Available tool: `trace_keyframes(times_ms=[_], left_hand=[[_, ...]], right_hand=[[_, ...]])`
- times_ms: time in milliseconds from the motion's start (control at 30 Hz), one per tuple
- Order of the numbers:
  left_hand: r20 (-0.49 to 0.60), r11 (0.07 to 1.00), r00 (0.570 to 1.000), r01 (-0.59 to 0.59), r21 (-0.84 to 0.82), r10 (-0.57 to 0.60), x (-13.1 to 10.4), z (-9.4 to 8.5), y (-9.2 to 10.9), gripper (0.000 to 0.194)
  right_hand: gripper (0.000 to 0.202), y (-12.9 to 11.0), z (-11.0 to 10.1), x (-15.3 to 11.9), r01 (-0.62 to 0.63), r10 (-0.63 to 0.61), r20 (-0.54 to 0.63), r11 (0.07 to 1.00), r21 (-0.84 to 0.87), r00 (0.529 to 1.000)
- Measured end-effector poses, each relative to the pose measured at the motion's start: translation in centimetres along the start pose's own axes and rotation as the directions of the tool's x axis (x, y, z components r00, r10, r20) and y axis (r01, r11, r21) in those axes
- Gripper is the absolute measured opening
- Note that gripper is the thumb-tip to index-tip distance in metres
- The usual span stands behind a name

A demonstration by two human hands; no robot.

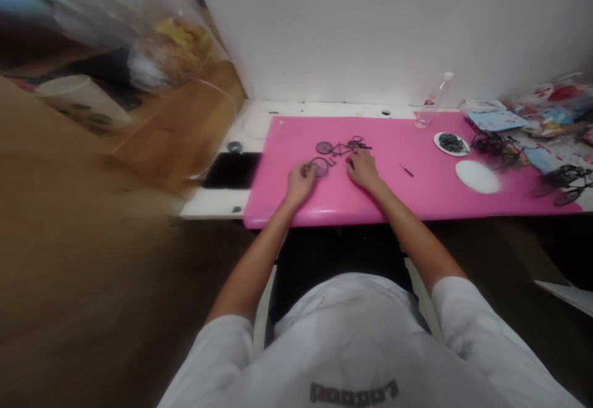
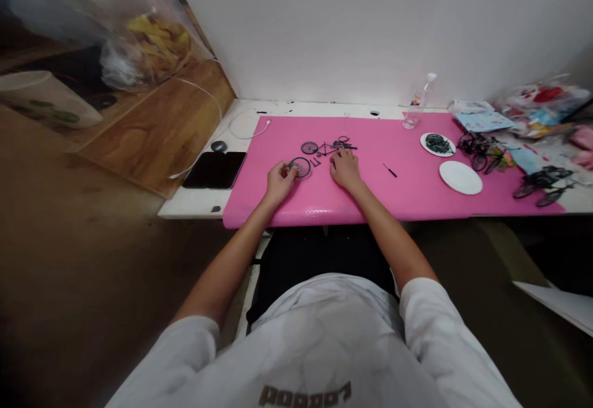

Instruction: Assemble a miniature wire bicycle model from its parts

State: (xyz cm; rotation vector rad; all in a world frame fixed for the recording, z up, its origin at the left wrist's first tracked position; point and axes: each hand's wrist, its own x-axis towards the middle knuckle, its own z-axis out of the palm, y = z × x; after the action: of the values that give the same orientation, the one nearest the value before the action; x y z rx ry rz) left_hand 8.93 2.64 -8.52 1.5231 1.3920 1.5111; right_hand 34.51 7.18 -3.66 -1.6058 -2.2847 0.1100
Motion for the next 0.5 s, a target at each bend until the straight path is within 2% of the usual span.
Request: trace_keyframes(times_ms=[100,233,367,500], left_hand=[[-0.037,1.0,0.999,0.001,0.018,0.0,0.1,-0.1,-0.1,0.015],[-0.036,0.999,0.999,-0.006,0.035,0.007,0.0,-0.1,0.2,0.014],[-0.033,0.999,0.999,0.001,0.044,0.001,-0.1,-0.1,0.7,0.015],[-0.024,0.999,1.0,0.005,0.05,-0.004,-0.1,-0.1,1.0,0.015]], right_hand=[[0.044,-0.1,0.6,1.0,0.057,-0.056,-0.046,0.998,0.016,0.997],[0.046,-0.4,1.6,2.6,0.147,-0.148,0.023,0.989,0.022,0.989],[0.048,-0.8,2.3,3.7,0.111,-0.111,0.064,0.994,0.001,0.992],[0.048,-0.8,2.3,3.9,0.112,-0.111,0.052,0.994,-0.009,0.992]])
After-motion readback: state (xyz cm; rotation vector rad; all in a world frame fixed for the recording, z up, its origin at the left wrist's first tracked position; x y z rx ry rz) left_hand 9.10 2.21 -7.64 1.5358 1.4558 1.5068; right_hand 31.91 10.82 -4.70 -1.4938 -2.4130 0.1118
